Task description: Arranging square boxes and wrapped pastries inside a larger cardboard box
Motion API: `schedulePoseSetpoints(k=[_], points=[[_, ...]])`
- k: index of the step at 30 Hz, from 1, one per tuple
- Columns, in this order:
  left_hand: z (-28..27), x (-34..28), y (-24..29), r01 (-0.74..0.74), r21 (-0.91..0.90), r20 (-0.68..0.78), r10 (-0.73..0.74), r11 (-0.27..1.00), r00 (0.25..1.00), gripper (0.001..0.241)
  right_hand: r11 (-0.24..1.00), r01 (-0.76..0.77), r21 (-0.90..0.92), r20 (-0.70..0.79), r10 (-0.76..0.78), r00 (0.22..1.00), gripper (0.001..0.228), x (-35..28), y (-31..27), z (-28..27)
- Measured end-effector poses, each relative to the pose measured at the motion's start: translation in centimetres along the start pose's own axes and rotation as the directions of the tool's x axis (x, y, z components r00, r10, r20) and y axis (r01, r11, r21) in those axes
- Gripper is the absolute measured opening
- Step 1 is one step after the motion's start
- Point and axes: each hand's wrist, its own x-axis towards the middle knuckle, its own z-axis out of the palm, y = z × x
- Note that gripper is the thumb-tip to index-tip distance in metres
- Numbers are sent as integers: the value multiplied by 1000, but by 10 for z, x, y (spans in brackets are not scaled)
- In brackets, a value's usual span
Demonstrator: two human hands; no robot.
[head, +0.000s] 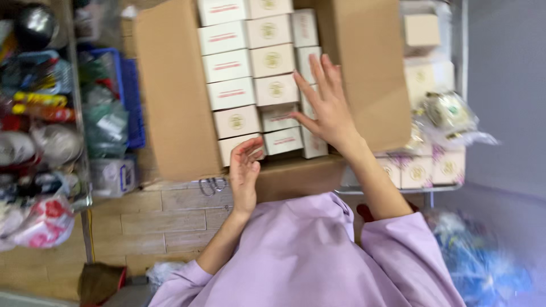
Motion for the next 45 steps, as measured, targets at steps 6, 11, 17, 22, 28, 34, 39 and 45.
schedulePoseSetpoints(k=[6, 11, 17, 22, 28, 34, 39, 45], points=[[38, 3, 2, 24, 61, 212, -36, 998, 977, 31, 856, -516, 28, -515, 455, 727, 32, -163, 58, -71], [104, -16, -6, 306, 81, 555, -298, 949, 777, 31, 534, -823, 191, -571, 743, 349, 33, -336, 126, -76], [185, -62, -160, 734, 337, 557, -754, 589, 349, 56, 490, -871, 34, -432, 793, 429, 45, -432, 149, -56], [192, -88, -305, 491, 451, 274, -640, 745, 718, 84, 586, -799, -135, -99, 794, 599, 71, -404, 129, -32], [223, -103, -312, 594, 259, -18, -611, 762, 792, 84, 610, -762, -220, -4, 780, 626, 81, -408, 130, -11], [223, -71, -265, 421, 664, 12, -571, 618, 821, 79, 616, -763, -195, 16, 780, 626, 80, -413, 133, -11], [224, -64, -150, 306, 698, 230, -607, 647, 761, 73, 642, -746, -177, 11, 759, 651, 83, -420, 141, -9], [183, -30, 27, -219, 556, 466, -82, 802, 881, 96, 681, -701, -209, 45, 723, 689, 87, -423, 151, -13]])
